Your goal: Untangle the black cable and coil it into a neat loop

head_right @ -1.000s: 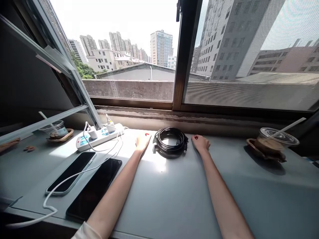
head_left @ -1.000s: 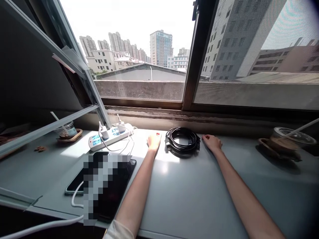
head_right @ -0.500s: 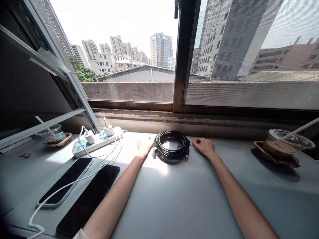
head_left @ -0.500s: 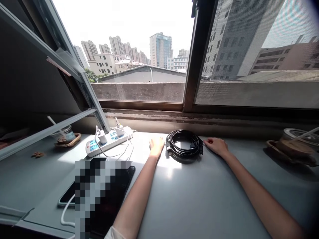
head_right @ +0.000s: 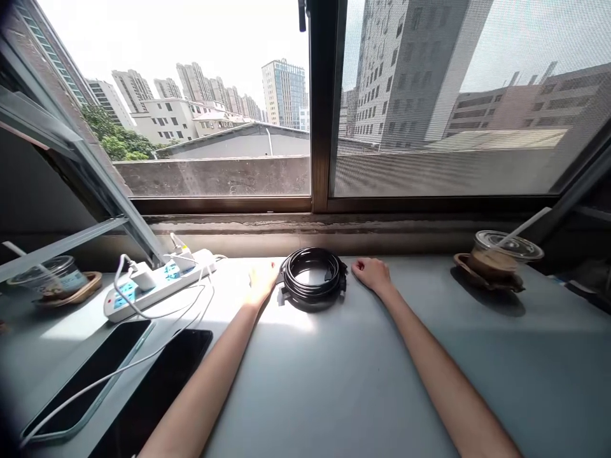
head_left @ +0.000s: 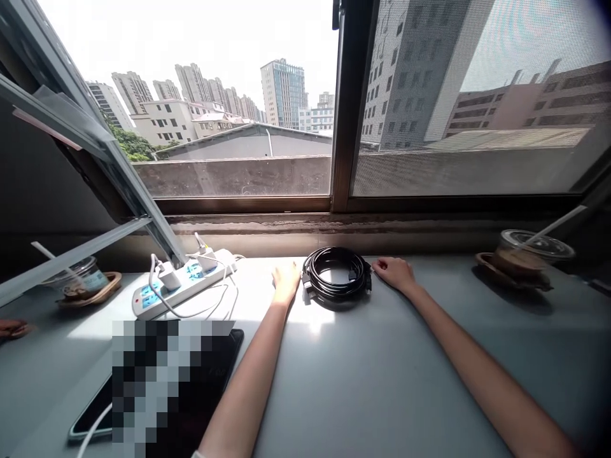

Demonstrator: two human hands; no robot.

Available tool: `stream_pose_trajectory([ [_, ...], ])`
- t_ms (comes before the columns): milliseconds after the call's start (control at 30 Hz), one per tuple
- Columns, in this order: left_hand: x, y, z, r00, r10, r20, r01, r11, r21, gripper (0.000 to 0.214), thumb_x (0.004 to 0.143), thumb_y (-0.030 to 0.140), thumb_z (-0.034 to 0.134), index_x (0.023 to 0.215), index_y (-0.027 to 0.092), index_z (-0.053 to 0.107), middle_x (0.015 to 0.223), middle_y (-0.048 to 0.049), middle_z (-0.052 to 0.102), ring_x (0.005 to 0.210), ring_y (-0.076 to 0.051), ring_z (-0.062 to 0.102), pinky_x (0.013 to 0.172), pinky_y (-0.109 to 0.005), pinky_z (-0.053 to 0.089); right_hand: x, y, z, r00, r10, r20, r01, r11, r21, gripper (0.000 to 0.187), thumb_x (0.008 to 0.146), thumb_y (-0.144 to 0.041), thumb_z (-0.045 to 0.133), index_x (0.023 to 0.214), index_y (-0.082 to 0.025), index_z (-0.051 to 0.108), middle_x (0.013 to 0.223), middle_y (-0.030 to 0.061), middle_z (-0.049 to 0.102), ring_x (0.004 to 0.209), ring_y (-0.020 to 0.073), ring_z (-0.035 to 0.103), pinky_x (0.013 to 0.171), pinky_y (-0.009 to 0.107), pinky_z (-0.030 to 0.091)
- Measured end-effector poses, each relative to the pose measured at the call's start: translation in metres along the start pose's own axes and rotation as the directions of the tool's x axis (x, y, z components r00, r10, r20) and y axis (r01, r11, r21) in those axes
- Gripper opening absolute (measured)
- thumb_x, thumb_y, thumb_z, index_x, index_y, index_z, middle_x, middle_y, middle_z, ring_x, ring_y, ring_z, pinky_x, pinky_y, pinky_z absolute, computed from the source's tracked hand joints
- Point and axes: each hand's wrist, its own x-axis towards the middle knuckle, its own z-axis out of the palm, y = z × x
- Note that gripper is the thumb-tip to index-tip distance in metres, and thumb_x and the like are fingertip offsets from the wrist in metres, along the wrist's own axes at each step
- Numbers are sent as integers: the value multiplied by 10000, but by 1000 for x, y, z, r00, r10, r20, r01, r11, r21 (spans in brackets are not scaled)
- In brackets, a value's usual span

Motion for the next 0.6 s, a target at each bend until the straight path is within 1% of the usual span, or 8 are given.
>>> stream_pose_trajectory([
  [100, -2, 0, 0, 999, -14, -37, 15, 1000, 16, 284, 956, 332, 410, 1026, 149, 615, 1025, -87, 630, 994, -202, 577, 901, -409, 440, -2, -1, 0, 1000, -13, -4, 13, 1000, -9, 302, 909, -424, 496, 890, -143, 604, 863, 29, 611, 779, 136, 578, 736, 319, 486],
  [200, -3, 0, 1, 998, -10, -58, 11, 1000, 24, 289, 949, 360, 438, 1006, 138, 615, 1003, -79, 628, 967, -194, 585, 894, -402, 452, -3, -1, -1, 1000, -24, -5, 23, 1000, -12, 296, 913, -419, 493, 905, -147, 608, 886, 33, 617, 790, 136, 584, 742, 319, 494],
  [467, -4, -2, 1, 998, -1, -61, 2, 1000, 18, 315, 939, 407, 458, 925, 135, 617, 930, -59, 629, 893, -169, 597, 863, -376, 473, -3, 0, 1, 999, -41, -6, 41, 999, 2, 279, 914, -400, 498, 960, -146, 603, 931, 42, 611, 808, 140, 582, 747, 326, 498],
  [600, -3, -3, 2, 998, -2, -70, 3, 1000, 12, 326, 949, 405, 433, 933, 142, 626, 923, -59, 639, 885, -166, 604, 864, -369, 471, -5, -2, -2, 998, -60, 0, 60, 998, 8, 275, 915, -396, 499, 946, -145, 607, 917, 38, 616, 797, 136, 587, 739, 319, 503],
])
